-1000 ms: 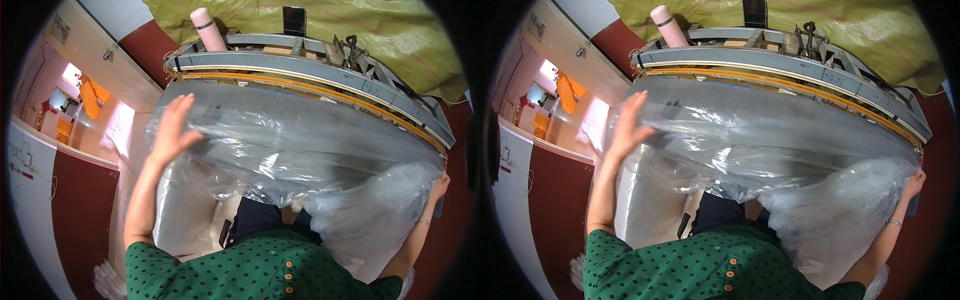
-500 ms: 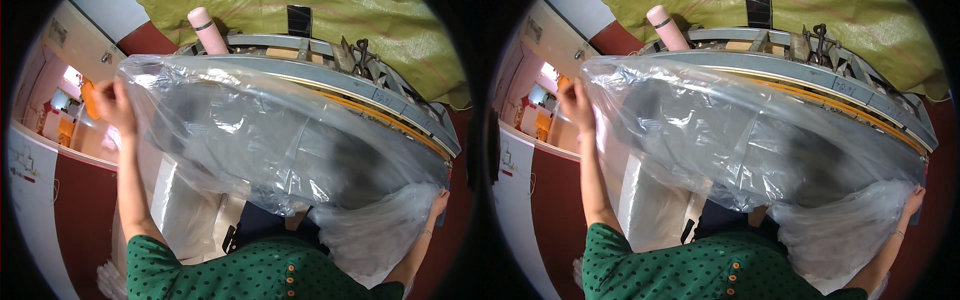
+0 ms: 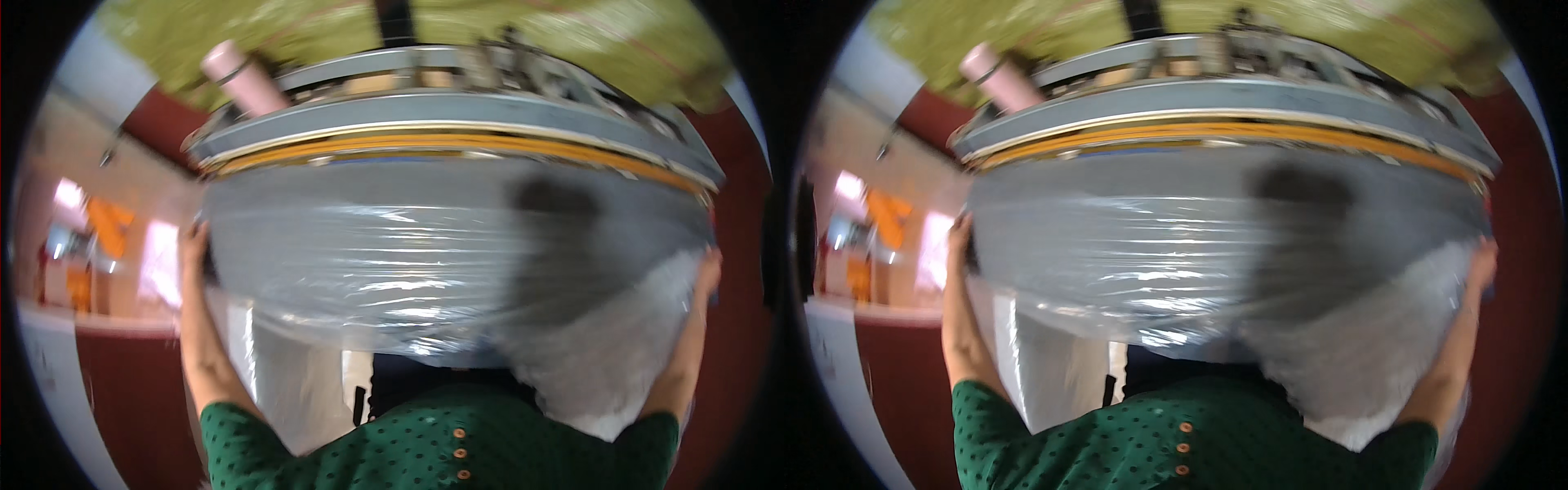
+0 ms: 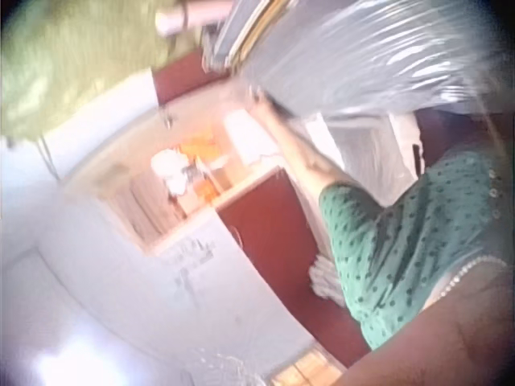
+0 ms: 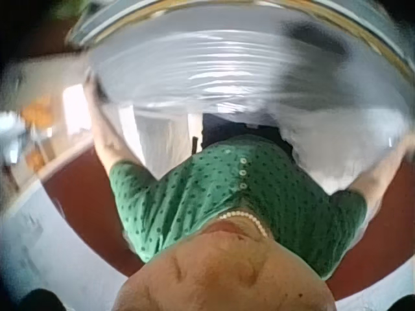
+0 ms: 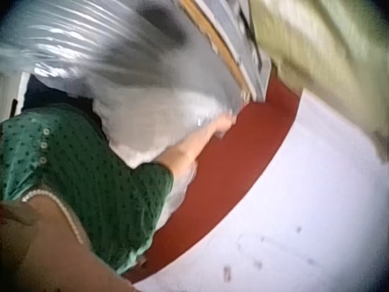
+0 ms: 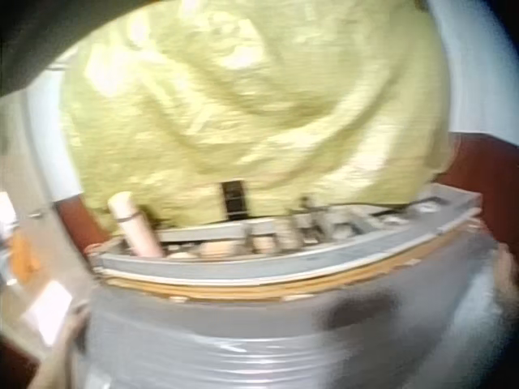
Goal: The person positions and smooths large plastic film sheets over a piece of industrial machinery by hand.
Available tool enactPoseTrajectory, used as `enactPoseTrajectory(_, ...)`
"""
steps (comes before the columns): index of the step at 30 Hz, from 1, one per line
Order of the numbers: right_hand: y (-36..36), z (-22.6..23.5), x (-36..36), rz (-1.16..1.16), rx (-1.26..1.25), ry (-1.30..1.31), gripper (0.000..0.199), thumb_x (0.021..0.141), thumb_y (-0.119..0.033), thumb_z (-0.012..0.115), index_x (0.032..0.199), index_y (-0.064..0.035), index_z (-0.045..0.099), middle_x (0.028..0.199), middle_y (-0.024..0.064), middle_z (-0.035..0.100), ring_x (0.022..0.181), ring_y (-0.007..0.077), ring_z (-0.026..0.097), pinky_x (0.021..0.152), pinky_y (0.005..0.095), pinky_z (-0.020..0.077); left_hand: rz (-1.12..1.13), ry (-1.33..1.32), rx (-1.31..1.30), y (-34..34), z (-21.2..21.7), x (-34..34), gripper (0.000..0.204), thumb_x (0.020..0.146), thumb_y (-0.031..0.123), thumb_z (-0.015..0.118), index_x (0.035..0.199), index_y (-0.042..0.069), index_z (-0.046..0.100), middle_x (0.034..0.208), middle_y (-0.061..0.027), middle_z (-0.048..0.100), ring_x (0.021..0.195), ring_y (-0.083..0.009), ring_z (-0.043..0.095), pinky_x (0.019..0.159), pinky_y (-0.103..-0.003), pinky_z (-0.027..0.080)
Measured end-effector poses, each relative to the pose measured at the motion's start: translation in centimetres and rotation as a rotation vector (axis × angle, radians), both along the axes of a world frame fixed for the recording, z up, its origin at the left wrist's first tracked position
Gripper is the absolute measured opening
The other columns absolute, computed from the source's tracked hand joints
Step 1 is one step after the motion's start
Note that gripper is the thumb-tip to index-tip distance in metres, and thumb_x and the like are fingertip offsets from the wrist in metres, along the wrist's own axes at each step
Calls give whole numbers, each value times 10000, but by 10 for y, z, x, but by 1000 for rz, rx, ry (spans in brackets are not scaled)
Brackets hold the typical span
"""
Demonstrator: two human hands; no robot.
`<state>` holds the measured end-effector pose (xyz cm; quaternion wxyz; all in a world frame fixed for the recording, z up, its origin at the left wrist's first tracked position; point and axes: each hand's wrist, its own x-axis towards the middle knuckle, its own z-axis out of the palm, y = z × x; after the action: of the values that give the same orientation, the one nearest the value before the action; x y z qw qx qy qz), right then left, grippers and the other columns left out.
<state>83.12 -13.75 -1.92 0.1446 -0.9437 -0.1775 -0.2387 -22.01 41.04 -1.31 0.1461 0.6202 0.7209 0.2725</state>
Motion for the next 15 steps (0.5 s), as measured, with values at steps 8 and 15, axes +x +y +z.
enactPoseTrajectory(8,38,30,-77,33,148,170,369,783,-466,508,882,-126,611,851,118,615,836,306,572,703,398,439,-768,-588,-135,-196,118,316,311,853,305,498,1022,55,574,1028,-54,564,885,-126,518,744,-254,393)
enactPoseTrajectory(15,30,34,-79,82,221,168,308,801,-400,516,832,-102,587,813,123,611,804,310,573,680,396,431,-1580,-715,-550,-380,99,483,442,839,136,490,1260,56,381,1264,-120,422,1150,-221,419,932,-335,354)
